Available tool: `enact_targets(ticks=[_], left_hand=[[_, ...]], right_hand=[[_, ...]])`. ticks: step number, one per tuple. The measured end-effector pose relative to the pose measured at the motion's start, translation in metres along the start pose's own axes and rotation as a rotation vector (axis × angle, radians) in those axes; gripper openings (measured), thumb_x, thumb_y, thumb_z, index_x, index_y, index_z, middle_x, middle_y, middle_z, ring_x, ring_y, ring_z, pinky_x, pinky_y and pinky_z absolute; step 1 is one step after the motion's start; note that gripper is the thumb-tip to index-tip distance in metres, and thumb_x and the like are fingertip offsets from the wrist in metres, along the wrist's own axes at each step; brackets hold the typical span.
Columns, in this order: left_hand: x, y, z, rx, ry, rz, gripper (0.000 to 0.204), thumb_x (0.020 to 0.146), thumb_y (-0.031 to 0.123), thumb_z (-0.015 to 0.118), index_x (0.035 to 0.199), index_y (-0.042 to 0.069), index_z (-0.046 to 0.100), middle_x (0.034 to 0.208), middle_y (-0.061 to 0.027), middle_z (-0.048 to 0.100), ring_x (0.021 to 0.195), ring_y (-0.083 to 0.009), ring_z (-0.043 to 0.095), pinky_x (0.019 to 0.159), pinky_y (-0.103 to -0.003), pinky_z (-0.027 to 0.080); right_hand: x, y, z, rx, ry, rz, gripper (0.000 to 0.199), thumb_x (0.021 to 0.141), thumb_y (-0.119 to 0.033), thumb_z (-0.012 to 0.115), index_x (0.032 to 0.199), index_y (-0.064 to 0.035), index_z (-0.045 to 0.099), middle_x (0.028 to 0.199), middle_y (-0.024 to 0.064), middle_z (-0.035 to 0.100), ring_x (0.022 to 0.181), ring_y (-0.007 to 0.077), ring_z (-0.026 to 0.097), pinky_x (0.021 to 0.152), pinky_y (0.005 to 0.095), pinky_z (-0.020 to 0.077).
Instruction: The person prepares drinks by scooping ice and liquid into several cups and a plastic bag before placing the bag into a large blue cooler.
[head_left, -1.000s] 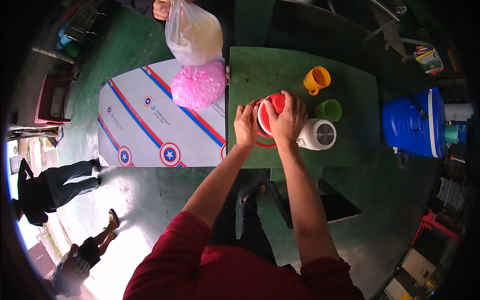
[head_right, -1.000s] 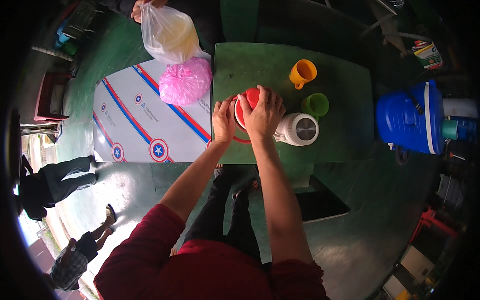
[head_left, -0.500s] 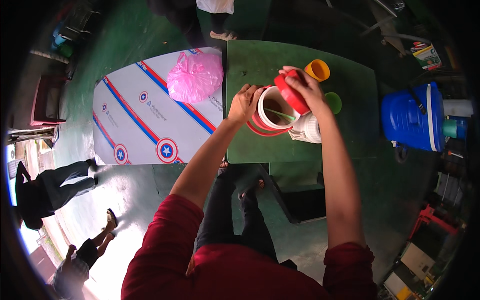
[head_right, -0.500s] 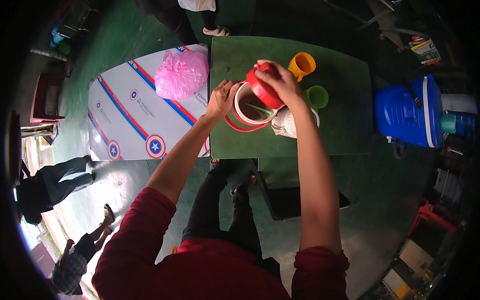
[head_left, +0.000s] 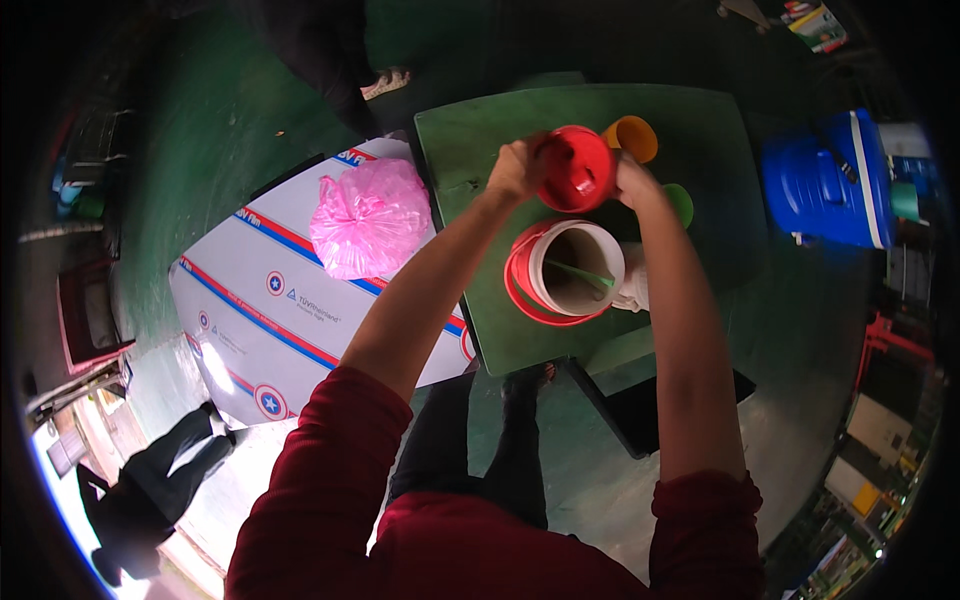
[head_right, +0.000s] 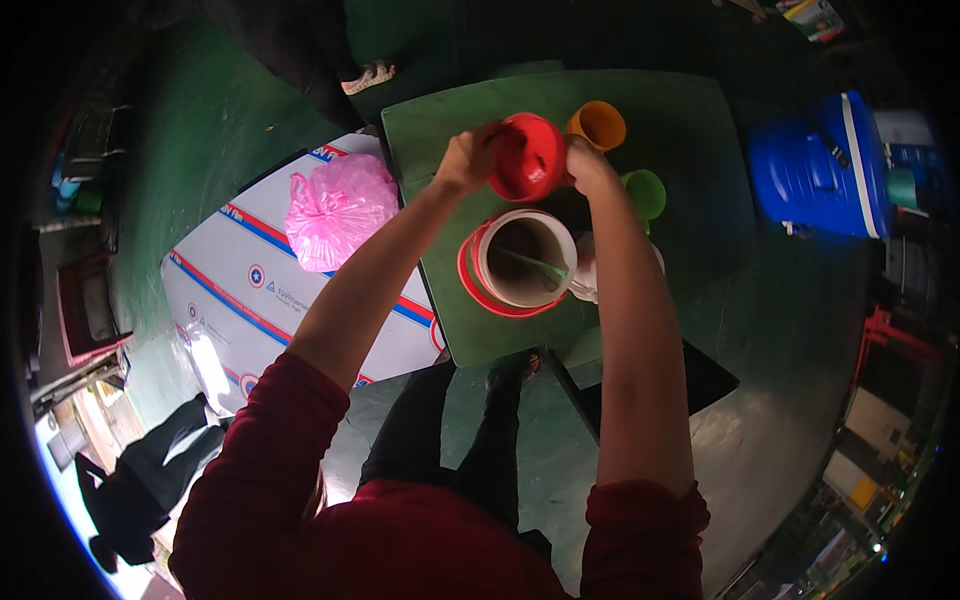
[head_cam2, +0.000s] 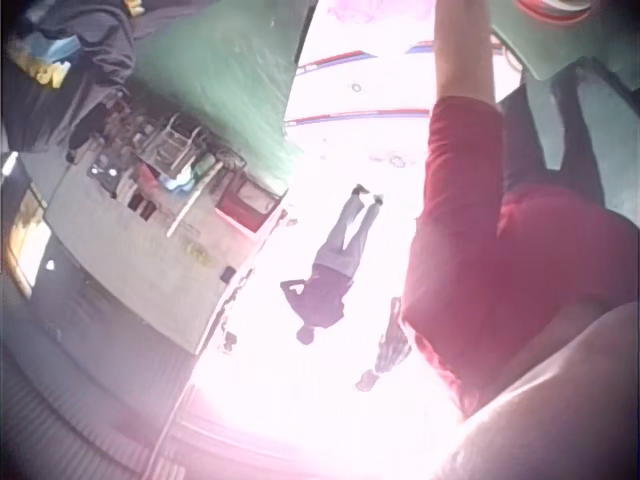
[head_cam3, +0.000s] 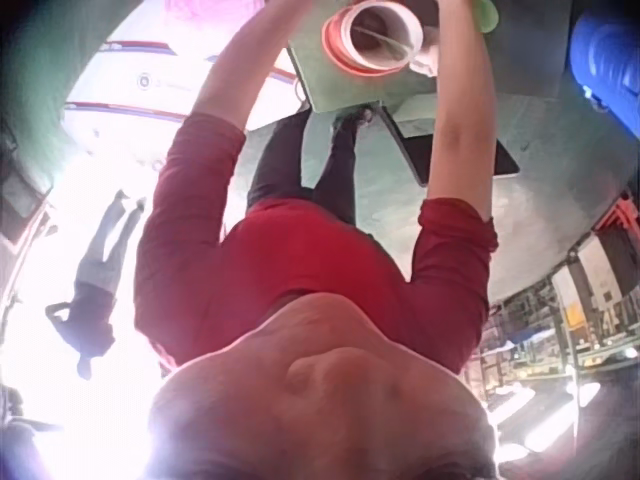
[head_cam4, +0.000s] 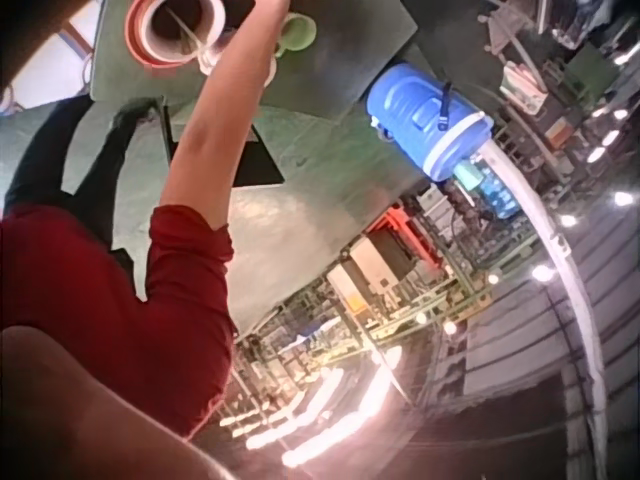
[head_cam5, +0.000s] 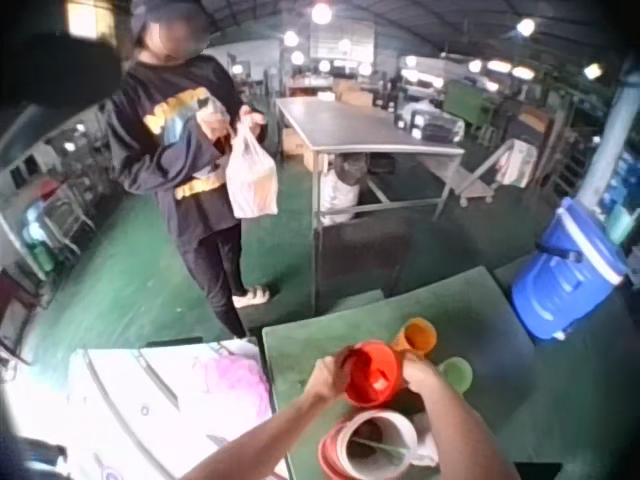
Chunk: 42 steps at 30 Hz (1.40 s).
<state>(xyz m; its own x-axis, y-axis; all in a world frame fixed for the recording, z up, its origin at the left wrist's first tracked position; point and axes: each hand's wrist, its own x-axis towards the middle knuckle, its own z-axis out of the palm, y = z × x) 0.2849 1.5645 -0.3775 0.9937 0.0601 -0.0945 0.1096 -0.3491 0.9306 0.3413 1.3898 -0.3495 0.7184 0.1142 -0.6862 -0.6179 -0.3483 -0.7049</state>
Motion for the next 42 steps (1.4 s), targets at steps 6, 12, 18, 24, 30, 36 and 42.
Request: enact_targets(ticks=[6, 12, 18, 24, 30, 36, 42], left_hand=[[-0.002, -0.088, -0.008, 0.219, 0.165, -0.271, 0.032, 0.085, 0.025, 0.047, 0.109, 0.010, 0.063, 0.098, -0.0211, 0.064, 0.096, -0.0392, 0.060, 0.084, -0.046, 0.048], [-0.021, -0.095, -0.017, 0.225, 0.193, -0.168, 0.039, 0.087, 0.032, 0.051, 0.117, 0.007, 0.056, 0.110, -0.0225, 0.059, 0.103, -0.0377, 0.056, 0.086, -0.044, 0.047], [-0.154, -0.005, -0.021, -0.146, 0.431, -0.051, 0.053, 0.094, 0.030, 0.051, 0.136, 0.003, 0.033, 0.125, -0.0214, 0.048, 0.105, -0.0270, 0.056, 0.081, -0.035, 0.047], [-0.206, 0.050, 0.033, -0.330, 0.189, -0.361, 0.073, 0.089, 0.030, 0.053, 0.145, 0.018, 0.007, 0.128, -0.0241, 0.045, 0.091, -0.0259, 0.065, 0.056, -0.035, 0.057], [-0.155, 0.054, 0.055, -0.315, 0.137, -0.326, 0.074, 0.083, 0.029, 0.056, 0.144, 0.023, 0.014, 0.121, -0.0246, 0.052, 0.097, -0.0328, 0.062, 0.064, -0.040, 0.060], [-0.099, 0.021, 0.072, -0.230, 0.103, -0.225, 0.074, 0.084, 0.033, 0.058, 0.144, 0.023, 0.016, 0.119, -0.0233, 0.054, 0.098, -0.0295, 0.062, 0.070, -0.038, 0.058], [-0.115, 0.058, 0.010, -0.248, -0.040, -0.247, 0.071, 0.086, 0.027, 0.060, 0.143, 0.011, 0.022, 0.130, -0.0181, 0.047, 0.108, -0.0280, 0.057, 0.094, -0.039, 0.046]], right_hand=[[-0.085, -0.012, -0.036, -0.464, 0.359, -0.492, 0.041, 0.087, -0.032, 0.062, 0.118, -0.0043, 0.057, 0.110, 0.0112, 0.062, 0.104, 0.0222, 0.059, 0.090, 0.0312, 0.0435], [-0.176, 0.070, -0.051, -0.764, 0.416, -0.463, 0.083, 0.062, -0.024, 0.079, 0.133, -0.0131, 0.038, 0.135, 0.0150, 0.035, 0.127, 0.0351, 0.033, 0.099, 0.0447, 0.0374], [-0.182, 0.088, -0.045, -0.796, 0.490, -0.419, 0.085, 0.058, -0.019, 0.079, 0.133, -0.0188, 0.037, 0.126, 0.0121, 0.039, 0.117, 0.0346, 0.042, 0.089, 0.0466, 0.0465], [-0.195, 0.092, -0.036, -0.812, 0.479, -0.477, 0.084, 0.058, -0.017, 0.079, 0.131, -0.0180, 0.039, 0.123, 0.0132, 0.042, 0.114, 0.0348, 0.044, 0.090, 0.0452, 0.0450], [-0.224, 0.108, -0.016, -0.868, 0.406, -0.558, 0.082, 0.055, -0.020, 0.082, 0.127, -0.0167, 0.043, 0.119, 0.0130, 0.042, 0.110, 0.0368, 0.045, 0.081, 0.0467, 0.0494], [-0.231, 0.110, 0.023, -0.793, 0.315, -0.694, 0.080, 0.055, -0.018, 0.083, 0.124, -0.0194, 0.043, 0.120, 0.0133, 0.041, 0.109, 0.0375, 0.046, 0.079, 0.0459, 0.0522], [-0.224, 0.092, 0.061, -0.816, 0.276, -0.677, 0.081, 0.056, -0.011, 0.080, 0.126, -0.0184, 0.041, 0.123, 0.0132, 0.038, 0.110, 0.0376, 0.045, 0.077, 0.0451, 0.0543]])
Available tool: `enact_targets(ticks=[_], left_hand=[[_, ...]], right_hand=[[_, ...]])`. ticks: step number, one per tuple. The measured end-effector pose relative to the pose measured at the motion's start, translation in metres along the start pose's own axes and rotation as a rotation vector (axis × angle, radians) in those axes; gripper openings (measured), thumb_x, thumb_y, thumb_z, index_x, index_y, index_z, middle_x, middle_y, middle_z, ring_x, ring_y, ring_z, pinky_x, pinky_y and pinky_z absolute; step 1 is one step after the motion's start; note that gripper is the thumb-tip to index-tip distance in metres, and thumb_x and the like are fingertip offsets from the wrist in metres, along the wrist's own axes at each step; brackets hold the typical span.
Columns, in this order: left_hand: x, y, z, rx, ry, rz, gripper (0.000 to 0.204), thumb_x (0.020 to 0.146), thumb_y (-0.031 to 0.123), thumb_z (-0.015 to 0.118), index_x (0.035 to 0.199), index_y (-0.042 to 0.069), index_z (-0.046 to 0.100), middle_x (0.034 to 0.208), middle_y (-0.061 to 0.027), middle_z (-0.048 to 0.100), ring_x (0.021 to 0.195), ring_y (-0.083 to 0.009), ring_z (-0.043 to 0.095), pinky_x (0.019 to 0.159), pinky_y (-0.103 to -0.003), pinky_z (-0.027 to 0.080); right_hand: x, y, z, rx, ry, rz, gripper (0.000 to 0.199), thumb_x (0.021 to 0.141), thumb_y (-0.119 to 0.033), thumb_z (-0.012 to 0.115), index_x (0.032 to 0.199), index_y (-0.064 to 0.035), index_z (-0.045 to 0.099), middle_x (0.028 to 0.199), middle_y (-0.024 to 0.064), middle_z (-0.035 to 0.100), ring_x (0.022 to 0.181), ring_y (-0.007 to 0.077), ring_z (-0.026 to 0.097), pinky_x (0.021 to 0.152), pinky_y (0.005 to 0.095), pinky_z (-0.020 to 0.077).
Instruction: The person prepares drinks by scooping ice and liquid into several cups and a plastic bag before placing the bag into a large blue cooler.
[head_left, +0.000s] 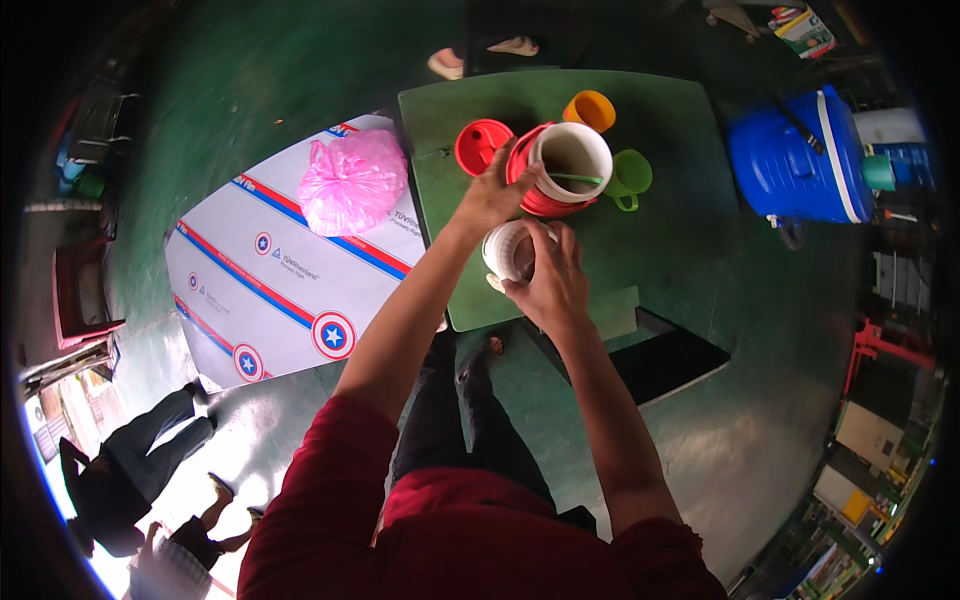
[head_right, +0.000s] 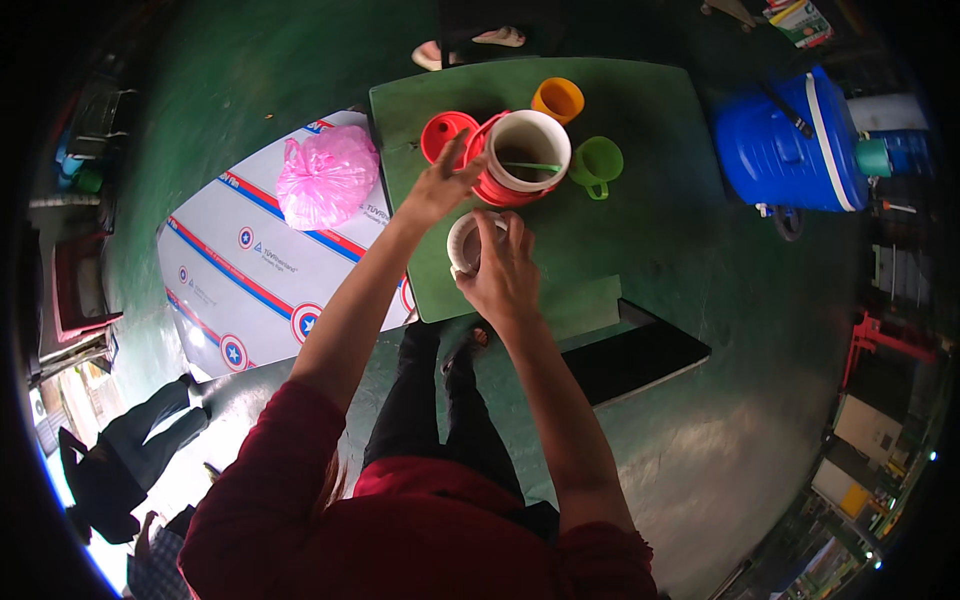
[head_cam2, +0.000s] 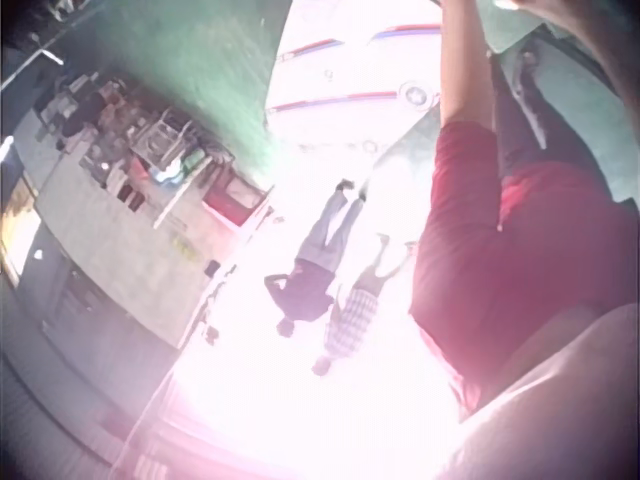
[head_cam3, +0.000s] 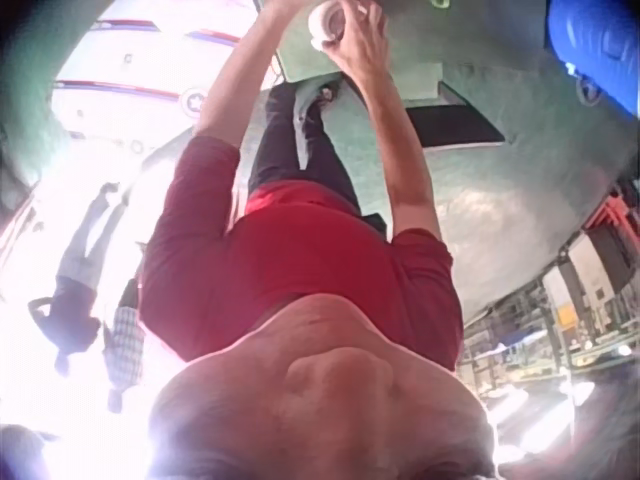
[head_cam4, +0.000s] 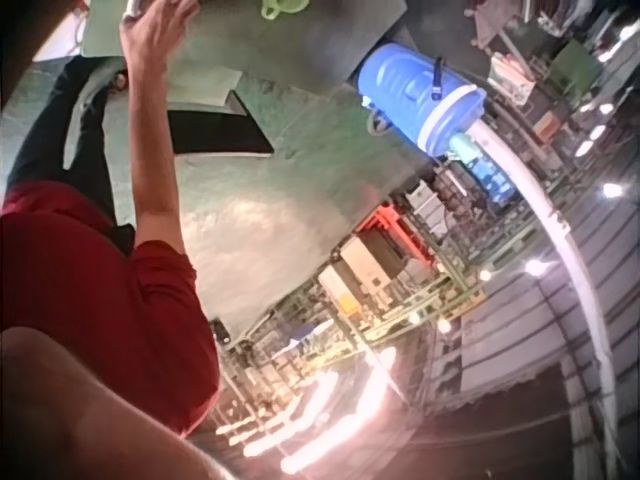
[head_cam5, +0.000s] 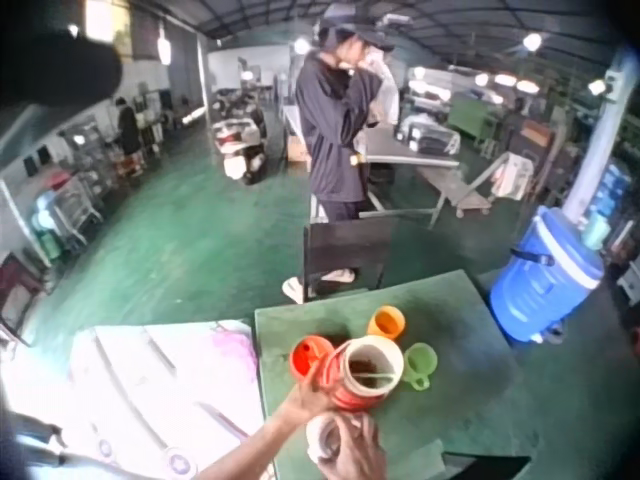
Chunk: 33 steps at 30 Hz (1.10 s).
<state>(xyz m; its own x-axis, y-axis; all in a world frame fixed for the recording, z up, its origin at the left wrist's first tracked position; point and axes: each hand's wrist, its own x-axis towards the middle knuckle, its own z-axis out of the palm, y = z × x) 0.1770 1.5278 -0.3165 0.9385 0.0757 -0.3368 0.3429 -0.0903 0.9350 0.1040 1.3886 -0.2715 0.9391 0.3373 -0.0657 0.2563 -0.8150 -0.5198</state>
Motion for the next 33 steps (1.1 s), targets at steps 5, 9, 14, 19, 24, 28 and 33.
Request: enact_targets(ticks=[5, 9, 14, 19, 24, 28, 33], left_hand=[[-0.080, -0.053, -0.052, -0.123, -0.127, 0.131, 0.097, 0.073, 0.013, 0.074, 0.145, 0.006, 0.011, 0.151, -0.0157, 0.014, 0.137, -0.0304, 0.020, 0.110, -0.039, 0.024], [-0.101, -0.102, -0.007, 0.276, 0.092, 0.374, 0.103, 0.069, 0.026, 0.075, 0.144, 0.004, 0.010, 0.150, -0.0150, 0.014, 0.141, -0.0315, 0.006, 0.111, -0.049, 0.019], [-0.074, -0.083, 0.022, 0.510, 0.127, 0.358, 0.088, 0.073, 0.034, 0.069, 0.141, 0.004, 0.021, 0.146, -0.0167, 0.022, 0.139, -0.0355, 0.014, 0.110, -0.046, 0.022], [-0.060, -0.098, 0.027, 0.264, 0.227, 0.661, 0.067, 0.073, 0.022, 0.066, 0.130, 0.001, 0.037, 0.131, -0.0174, 0.039, 0.121, -0.0373, 0.039, 0.100, -0.047, 0.034], [-0.066, -0.091, 0.025, 0.219, 0.261, 0.679, 0.069, 0.069, 0.018, 0.069, 0.128, 0.001, 0.037, 0.128, -0.0185, 0.041, 0.117, -0.0377, 0.042, 0.099, -0.046, 0.036], [-0.059, -0.100, 0.026, 0.209, 0.270, 0.756, 0.075, 0.065, 0.017, 0.073, 0.128, 0.001, 0.035, 0.128, -0.0186, 0.041, 0.118, -0.0380, 0.042, 0.099, -0.047, 0.036], [-0.062, -0.096, 0.024, 0.100, 0.211, 0.722, 0.088, 0.059, 0.021, 0.079, 0.131, 0.005, 0.032, 0.131, -0.0186, 0.039, 0.122, -0.0383, 0.039, 0.100, -0.045, 0.035]], right_hand=[[0.015, -0.010, 0.012, -0.048, 0.026, 0.086, 0.081, 0.060, -0.020, 0.080, 0.130, -0.0149, 0.039, 0.124, 0.0169, 0.038, 0.113, 0.0381, 0.042, 0.082, 0.0462, 0.0512], [0.025, -0.022, 0.033, -0.224, 0.146, 0.093, 0.073, 0.070, -0.037, 0.073, 0.130, -0.0108, 0.040, 0.124, 0.0197, 0.038, 0.117, 0.0391, 0.038, 0.088, 0.0502, 0.0457], [0.035, -0.016, 0.059, -0.463, 0.334, 0.058, 0.049, 0.079, -0.048, 0.058, 0.110, -0.0100, 0.052, 0.115, 0.0174, 0.047, 0.108, 0.0344, 0.044, 0.074, 0.0507, 0.0436], [0.035, -0.001, 0.053, -0.419, 0.345, -0.222, 0.042, 0.074, -0.040, 0.064, 0.103, -0.0109, 0.054, 0.105, 0.0137, 0.049, 0.098, 0.0336, 0.049, 0.072, 0.0488, 0.0436], [0.036, 0.005, 0.043, -0.294, 0.254, -0.443, 0.034, 0.074, -0.029, 0.063, 0.101, -0.0097, 0.055, 0.106, 0.0130, 0.049, 0.098, 0.0347, 0.049, 0.077, 0.0491, 0.0426], [0.050, 0.015, 0.020, -0.223, 0.047, -0.795, 0.035, 0.069, -0.026, 0.065, 0.098, -0.0094, 0.055, 0.108, 0.0115, 0.049, 0.095, 0.0317, 0.050, 0.080, 0.0447, 0.0419], [0.066, 0.005, -0.009, -0.353, -0.268, -0.883, 0.040, 0.072, -0.030, 0.067, 0.104, -0.0076, 0.054, 0.111, 0.0139, 0.048, 0.105, 0.0337, 0.049, 0.085, 0.0464, 0.0416]])
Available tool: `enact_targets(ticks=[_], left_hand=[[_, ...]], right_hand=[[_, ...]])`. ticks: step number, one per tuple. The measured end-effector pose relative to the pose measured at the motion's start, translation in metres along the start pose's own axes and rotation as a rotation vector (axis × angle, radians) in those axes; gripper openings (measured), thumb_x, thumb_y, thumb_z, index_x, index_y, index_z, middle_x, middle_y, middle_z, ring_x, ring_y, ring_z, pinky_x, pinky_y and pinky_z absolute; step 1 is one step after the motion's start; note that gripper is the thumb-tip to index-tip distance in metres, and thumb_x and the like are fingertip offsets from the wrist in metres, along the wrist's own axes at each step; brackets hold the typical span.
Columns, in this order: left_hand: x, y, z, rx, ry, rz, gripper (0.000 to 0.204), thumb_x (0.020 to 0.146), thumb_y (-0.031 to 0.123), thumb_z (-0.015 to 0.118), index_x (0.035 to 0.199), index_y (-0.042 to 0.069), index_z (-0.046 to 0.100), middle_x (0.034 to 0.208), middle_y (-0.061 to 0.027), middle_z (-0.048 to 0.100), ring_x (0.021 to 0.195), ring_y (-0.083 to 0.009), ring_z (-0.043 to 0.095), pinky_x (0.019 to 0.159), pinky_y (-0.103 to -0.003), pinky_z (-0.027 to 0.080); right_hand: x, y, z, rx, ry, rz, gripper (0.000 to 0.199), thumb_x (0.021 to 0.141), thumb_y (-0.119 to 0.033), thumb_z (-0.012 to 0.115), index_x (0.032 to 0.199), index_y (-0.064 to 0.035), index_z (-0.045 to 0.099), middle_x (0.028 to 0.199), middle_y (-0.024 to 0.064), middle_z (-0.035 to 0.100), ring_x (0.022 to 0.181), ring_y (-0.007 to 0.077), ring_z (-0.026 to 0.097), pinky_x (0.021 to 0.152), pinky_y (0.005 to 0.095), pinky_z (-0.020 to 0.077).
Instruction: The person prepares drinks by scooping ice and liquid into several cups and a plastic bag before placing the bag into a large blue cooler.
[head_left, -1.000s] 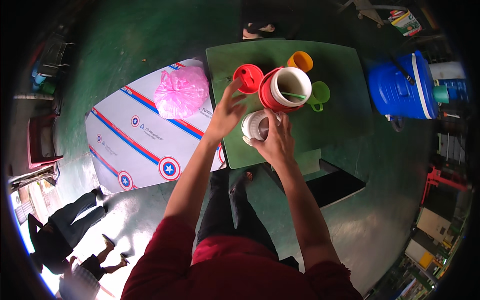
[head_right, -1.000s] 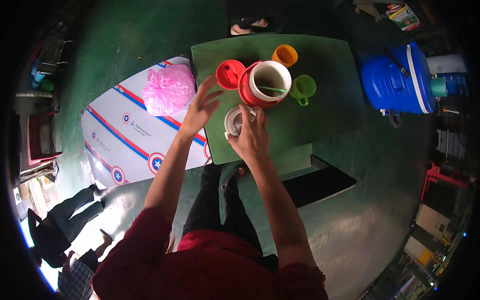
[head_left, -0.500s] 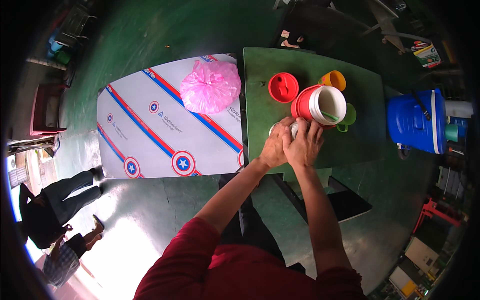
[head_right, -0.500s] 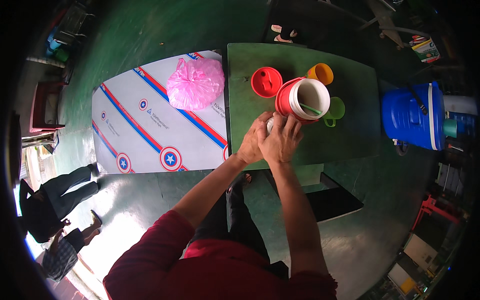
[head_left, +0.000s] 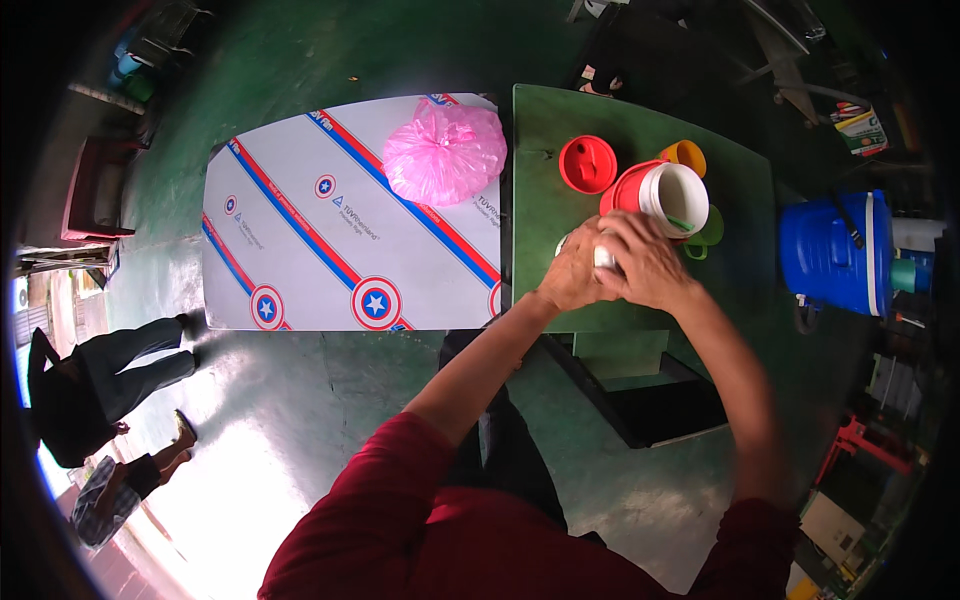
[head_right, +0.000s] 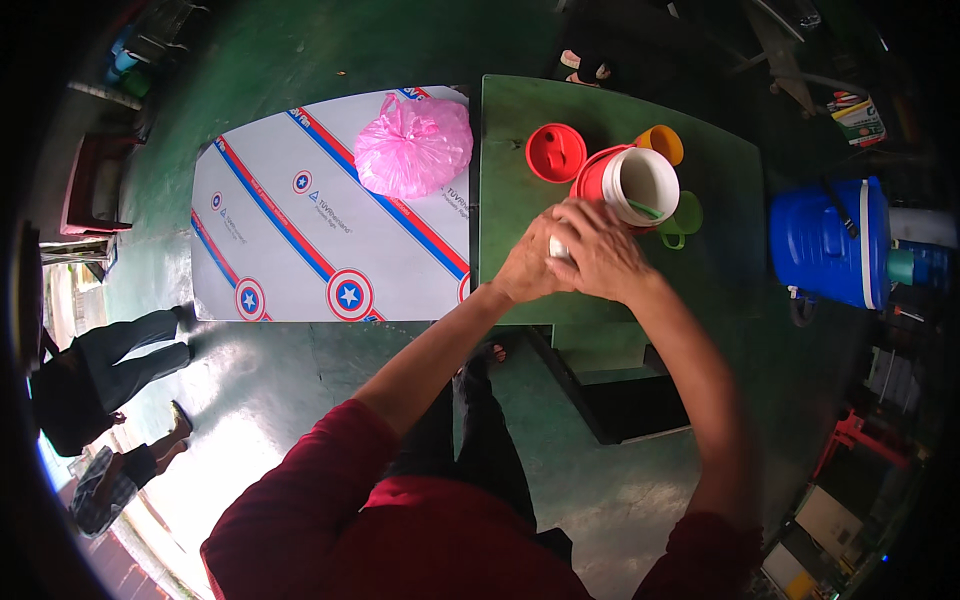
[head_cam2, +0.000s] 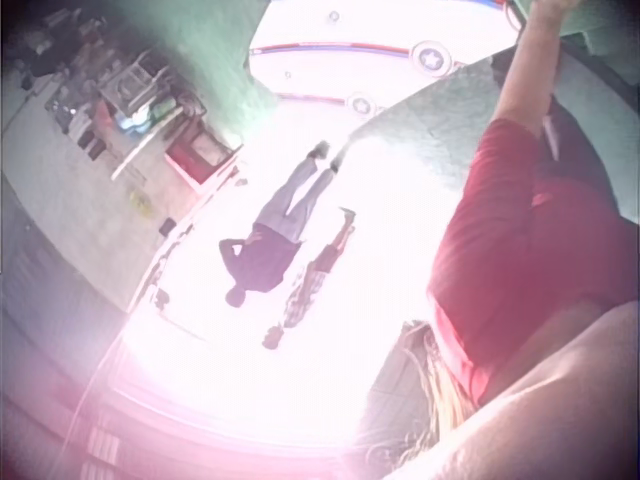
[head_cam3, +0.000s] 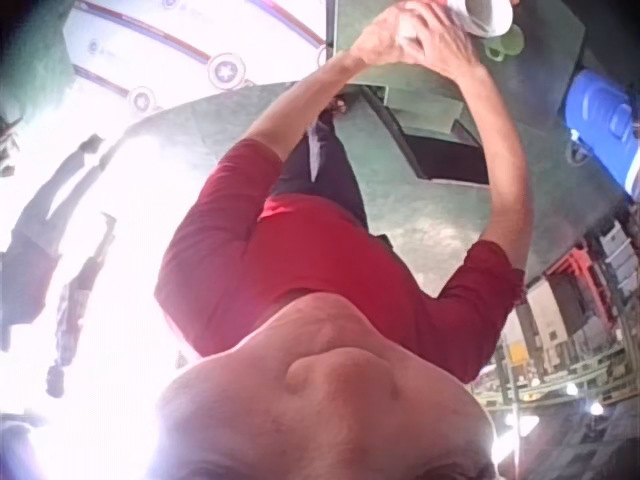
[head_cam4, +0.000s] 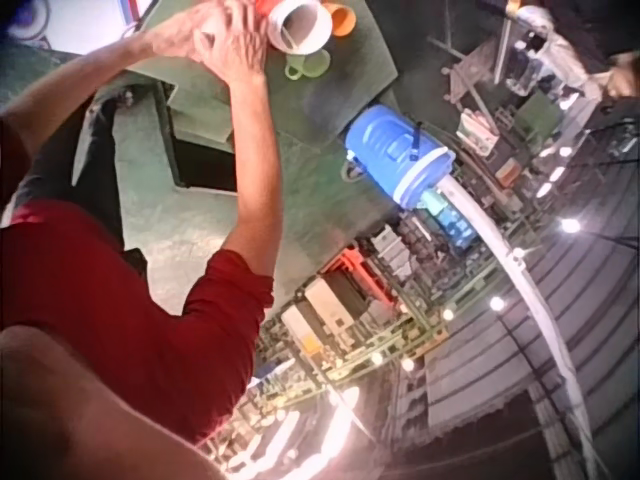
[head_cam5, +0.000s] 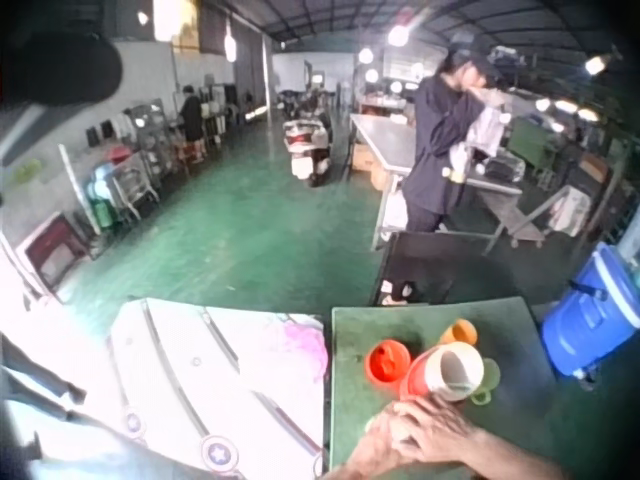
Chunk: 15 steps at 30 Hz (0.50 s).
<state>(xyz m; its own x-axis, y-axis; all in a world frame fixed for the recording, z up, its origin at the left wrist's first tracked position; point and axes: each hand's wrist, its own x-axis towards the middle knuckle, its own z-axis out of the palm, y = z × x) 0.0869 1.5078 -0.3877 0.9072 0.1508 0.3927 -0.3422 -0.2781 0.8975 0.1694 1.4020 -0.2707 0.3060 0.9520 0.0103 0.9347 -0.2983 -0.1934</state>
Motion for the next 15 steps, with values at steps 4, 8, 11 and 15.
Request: enact_targets(ticks=[4, 8, 11, 15], left_hand=[[-0.002, 0.015, -0.010, 0.044, -0.023, -0.171, 0.098, 0.054, 0.027, 0.083, 0.133, 0.006, 0.029, 0.132, -0.0168, 0.039, 0.123, -0.0376, 0.038, 0.102, -0.045, 0.033], [-0.004, 0.008, -0.002, 0.021, -0.032, -0.133, 0.102, 0.053, 0.029, 0.085, 0.134, 0.006, 0.028, 0.132, -0.0174, 0.038, 0.125, -0.0368, 0.036, 0.102, -0.047, 0.032], [-0.005, 0.003, -0.002, 0.105, -0.050, -0.164, 0.100, 0.053, 0.028, 0.084, 0.133, 0.005, 0.029, 0.131, -0.0175, 0.039, 0.123, -0.0373, 0.038, 0.102, -0.046, 0.033], [-0.006, 0.010, -0.005, 0.029, -0.024, -0.180, 0.099, 0.054, 0.027, 0.083, 0.133, 0.005, 0.029, 0.130, -0.0174, 0.041, 0.121, -0.0378, 0.040, 0.102, -0.045, 0.034]], right_hand=[[0.023, -0.034, -0.018, -0.234, -0.357, 0.540, 0.057, 0.078, -0.048, 0.062, 0.115, -0.0063, 0.052, 0.109, 0.0199, 0.053, 0.095, 0.0345, 0.057, 0.083, 0.0469, 0.0434], [0.016, -0.031, -0.012, -0.264, -0.403, 0.431, 0.060, 0.079, -0.052, 0.058, 0.115, -0.0042, 0.051, 0.108, 0.0236, 0.055, 0.096, 0.0336, 0.059, 0.085, 0.0486, 0.0431], [-0.005, -0.022, -0.013, -0.373, -0.163, -0.081, 0.062, 0.078, -0.051, 0.060, 0.117, -0.0035, 0.049, 0.111, 0.0267, 0.053, 0.102, 0.0337, 0.057, 0.085, 0.0505, 0.0429], [0.005, -0.023, -0.030, -0.250, -0.239, 0.272, 0.063, 0.074, -0.043, 0.068, 0.120, -0.0046, 0.048, 0.113, 0.0238, 0.053, 0.104, 0.0364, 0.055, 0.087, 0.0527, 0.0405]])
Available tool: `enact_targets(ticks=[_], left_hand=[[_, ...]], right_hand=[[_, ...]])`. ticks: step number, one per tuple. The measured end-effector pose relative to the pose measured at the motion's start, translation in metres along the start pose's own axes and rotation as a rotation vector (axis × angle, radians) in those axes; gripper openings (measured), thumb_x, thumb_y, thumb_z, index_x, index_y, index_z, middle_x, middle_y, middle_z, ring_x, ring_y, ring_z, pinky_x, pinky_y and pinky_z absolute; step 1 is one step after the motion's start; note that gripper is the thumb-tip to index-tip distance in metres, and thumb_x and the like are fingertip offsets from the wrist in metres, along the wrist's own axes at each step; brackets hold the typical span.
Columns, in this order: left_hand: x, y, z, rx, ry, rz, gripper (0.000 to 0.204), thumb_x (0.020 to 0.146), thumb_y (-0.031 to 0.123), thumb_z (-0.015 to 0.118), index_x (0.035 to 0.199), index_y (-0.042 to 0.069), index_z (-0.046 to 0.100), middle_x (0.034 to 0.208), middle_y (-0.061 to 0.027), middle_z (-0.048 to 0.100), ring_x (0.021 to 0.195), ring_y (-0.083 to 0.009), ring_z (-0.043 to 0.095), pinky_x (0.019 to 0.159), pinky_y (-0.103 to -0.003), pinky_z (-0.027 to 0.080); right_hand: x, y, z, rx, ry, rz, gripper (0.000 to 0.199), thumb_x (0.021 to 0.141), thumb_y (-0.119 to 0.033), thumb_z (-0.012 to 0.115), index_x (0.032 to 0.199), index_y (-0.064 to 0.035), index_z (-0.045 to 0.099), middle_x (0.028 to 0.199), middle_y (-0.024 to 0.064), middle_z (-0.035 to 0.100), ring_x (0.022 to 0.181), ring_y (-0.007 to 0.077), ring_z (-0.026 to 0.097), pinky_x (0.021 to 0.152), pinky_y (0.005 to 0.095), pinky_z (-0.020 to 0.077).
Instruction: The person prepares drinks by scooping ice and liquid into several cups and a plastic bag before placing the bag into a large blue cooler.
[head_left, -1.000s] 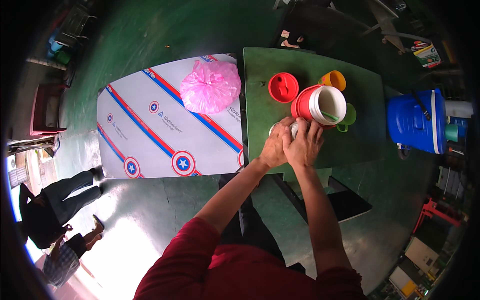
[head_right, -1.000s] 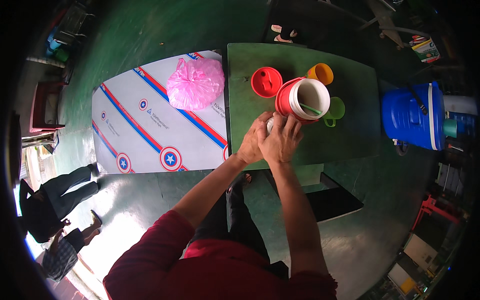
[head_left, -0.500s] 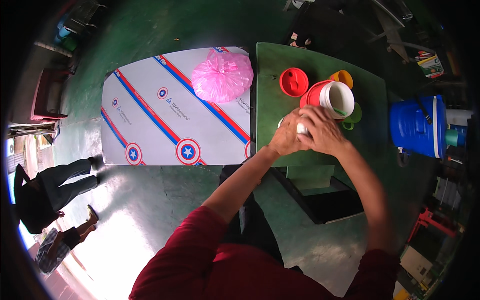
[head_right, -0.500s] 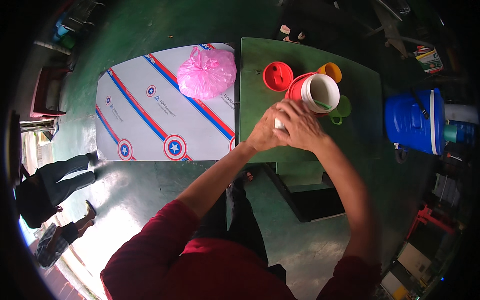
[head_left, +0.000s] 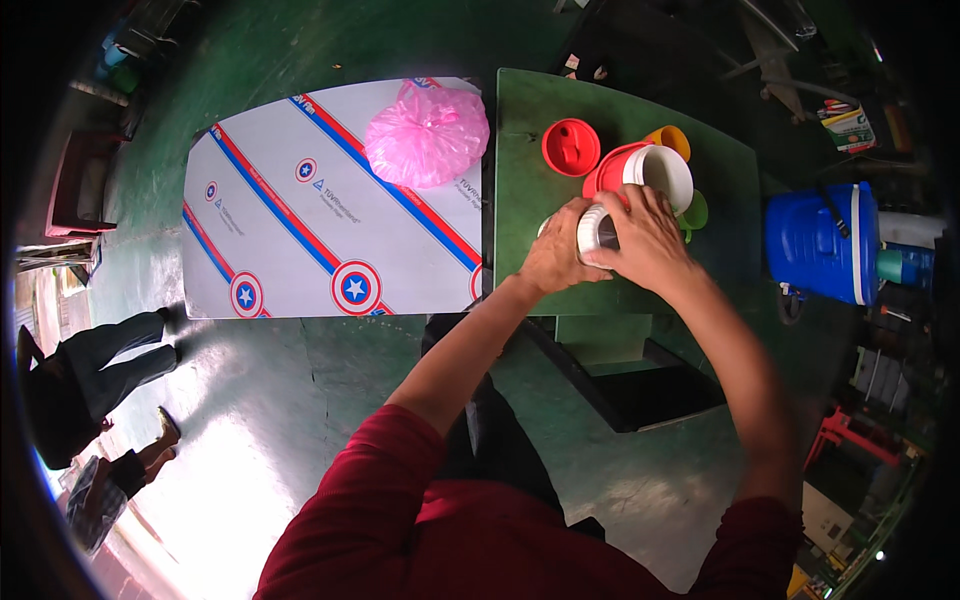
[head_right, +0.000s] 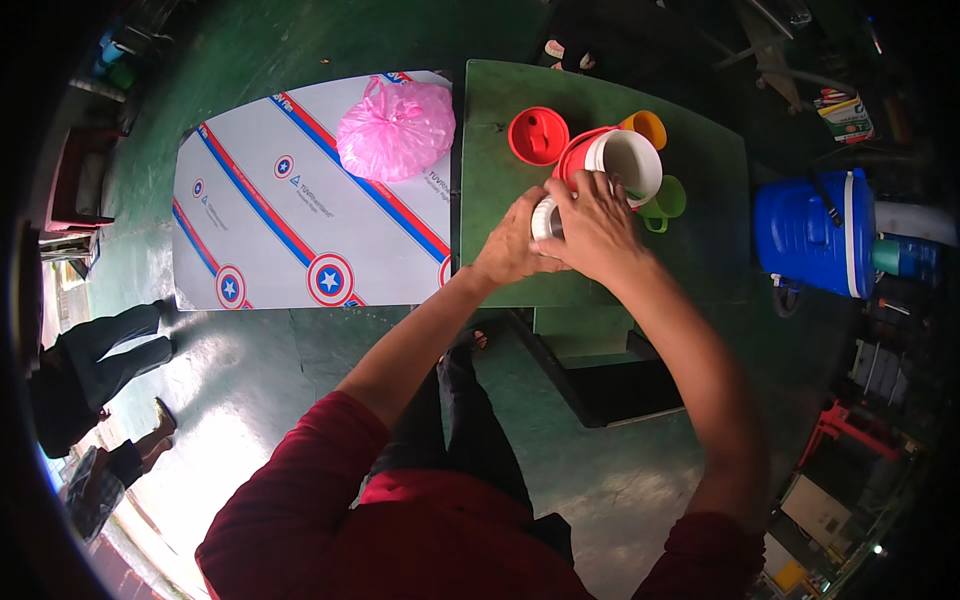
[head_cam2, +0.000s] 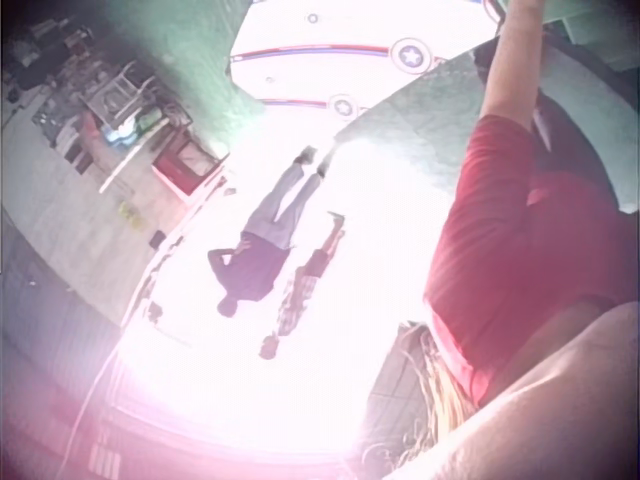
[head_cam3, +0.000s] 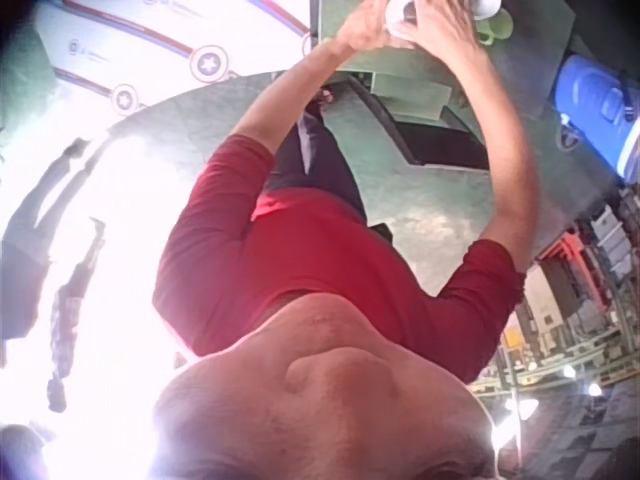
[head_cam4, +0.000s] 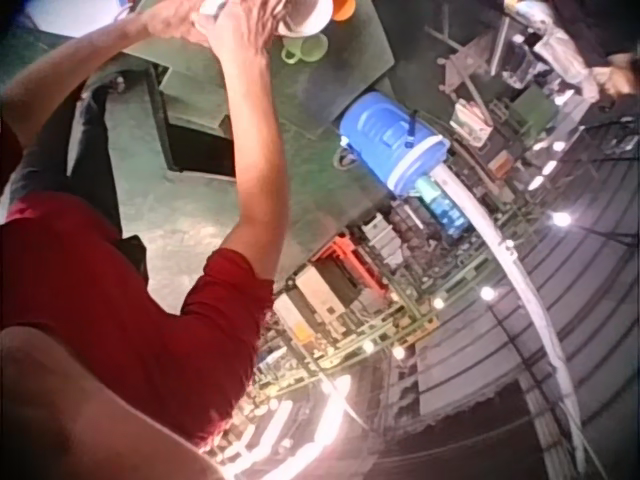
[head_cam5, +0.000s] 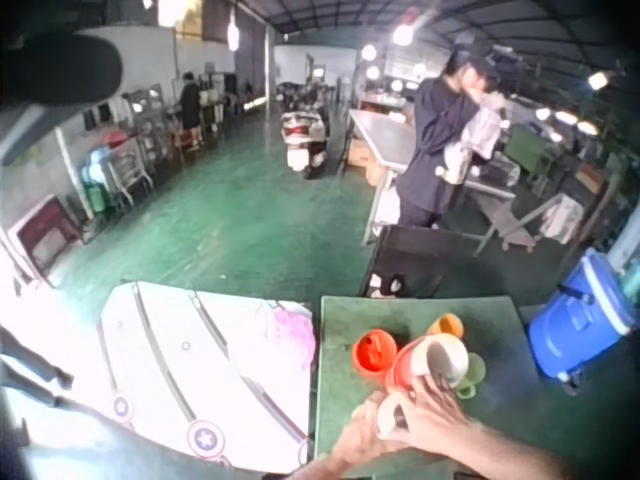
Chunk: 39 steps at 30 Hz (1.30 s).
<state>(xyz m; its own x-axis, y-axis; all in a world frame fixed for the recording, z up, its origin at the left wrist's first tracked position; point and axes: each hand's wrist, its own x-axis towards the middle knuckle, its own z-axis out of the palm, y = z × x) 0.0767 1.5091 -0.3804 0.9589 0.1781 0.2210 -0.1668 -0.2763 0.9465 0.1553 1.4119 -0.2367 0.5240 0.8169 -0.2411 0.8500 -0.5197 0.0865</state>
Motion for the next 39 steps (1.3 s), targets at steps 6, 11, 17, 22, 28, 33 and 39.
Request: enact_targets(ticks=[6, 11, 17, 22, 28, 33, 39], left_hand=[[0.000, -0.005, 0.003, 0.061, -0.019, 0.002, 0.102, 0.053, 0.028, 0.085, 0.134, 0.007, 0.026, 0.131, -0.0158, 0.041, 0.122, -0.0361, 0.040, 0.102, -0.043, 0.036], [0.002, 0.010, -0.004, 0.061, -0.076, -0.082, 0.099, 0.056, 0.028, 0.083, 0.134, 0.006, 0.026, 0.132, -0.0135, 0.039, 0.123, -0.0341, 0.039, 0.101, -0.043, 0.036], [0.003, -0.012, 0.005, 0.238, -0.094, 0.029, 0.105, 0.055, 0.037, 0.084, 0.135, 0.006, 0.024, 0.135, -0.0136, 0.035, 0.123, -0.0347, 0.039, 0.100, -0.044, 0.039], [-0.001, 0.007, -0.006, 0.148, -0.100, -0.100, 0.109, 0.054, 0.046, 0.083, 0.136, 0.008, 0.023, 0.137, -0.0138, 0.034, 0.125, -0.0345, 0.037, 0.100, -0.044, 0.038], [0.005, 0.013, -0.001, 0.166, -0.171, -0.182, 0.108, 0.054, 0.047, 0.083, 0.136, 0.009, 0.024, 0.137, -0.0135, 0.034, 0.125, -0.0320, 0.038, 0.100, -0.042, 0.039], [0.005, -0.006, 0.003, 0.113, -0.179, -0.127, 0.108, 0.055, 0.050, 0.082, 0.136, 0.007, 0.024, 0.133, -0.0151, 0.039, 0.124, -0.0319, 0.040, 0.100, -0.040, 0.039], [0.004, 0.004, -0.015, 0.199, -0.162, -0.054, 0.114, 0.061, 0.057, 0.076, 0.141, 0.004, 0.015, 0.139, -0.0224, 0.031, 0.131, -0.0365, 0.030, 0.108, -0.043, 0.027]], right_hand=[[0.000, -0.015, 0.002, -0.128, -0.058, -0.185, 0.063, 0.067, -0.026, 0.075, 0.122, -0.0105, 0.048, 0.122, 0.0183, 0.043, 0.113, 0.0371, 0.045, 0.099, 0.0505, 0.0337], [0.009, -0.008, -0.001, 0.232, -0.131, 0.078, 0.058, 0.067, -0.023, 0.076, 0.119, -0.0122, 0.051, 0.128, 0.0170, 0.038, 0.122, 0.0335, 0.040, 0.099, 0.0600, 0.0285], [0.002, -0.006, 0.006, 0.003, -0.059, -0.442, 0.051, 0.076, -0.033, 0.068, 0.116, -0.0053, 0.051, 0.132, 0.0257, 0.033, 0.123, 0.0353, 0.041, 0.103, 0.0593, 0.0247], [0.019, -0.016, -0.018, 0.004, -0.278, 0.089, 0.079, 0.076, -0.055, 0.062, 0.130, -0.0025, 0.037, 0.126, 0.0273, 0.041, 0.118, 0.0387, 0.046, 0.102, 0.0627, 0.0254], [0.023, -0.013, -0.001, -0.237, -0.340, -0.110, 0.079, 0.059, -0.039, 0.077, 0.123, -0.0060, 0.046, 0.124, 0.0150, 0.043, 0.113, 0.0346, 0.048, 0.086, 0.0662, 0.0401], [-0.003, 0.015, -0.030, -0.031, -0.075, -0.237, 0.078, 0.054, -0.019, 0.081, 0.124, -0.0124, 0.047, 0.122, 0.0106, 0.040, 0.112, 0.0304, 0.047, 0.089, 0.0462, 0.0475], [-0.093, 0.075, 0.034, 1.265, 0.286, 0.457, 0.063, 0.068, -0.020, 0.079, 0.120, -0.0070, 0.046, 0.115, 0.0144, 0.046, 0.101, 0.0256, 0.054, 0.083, 0.0316, 0.0479]])
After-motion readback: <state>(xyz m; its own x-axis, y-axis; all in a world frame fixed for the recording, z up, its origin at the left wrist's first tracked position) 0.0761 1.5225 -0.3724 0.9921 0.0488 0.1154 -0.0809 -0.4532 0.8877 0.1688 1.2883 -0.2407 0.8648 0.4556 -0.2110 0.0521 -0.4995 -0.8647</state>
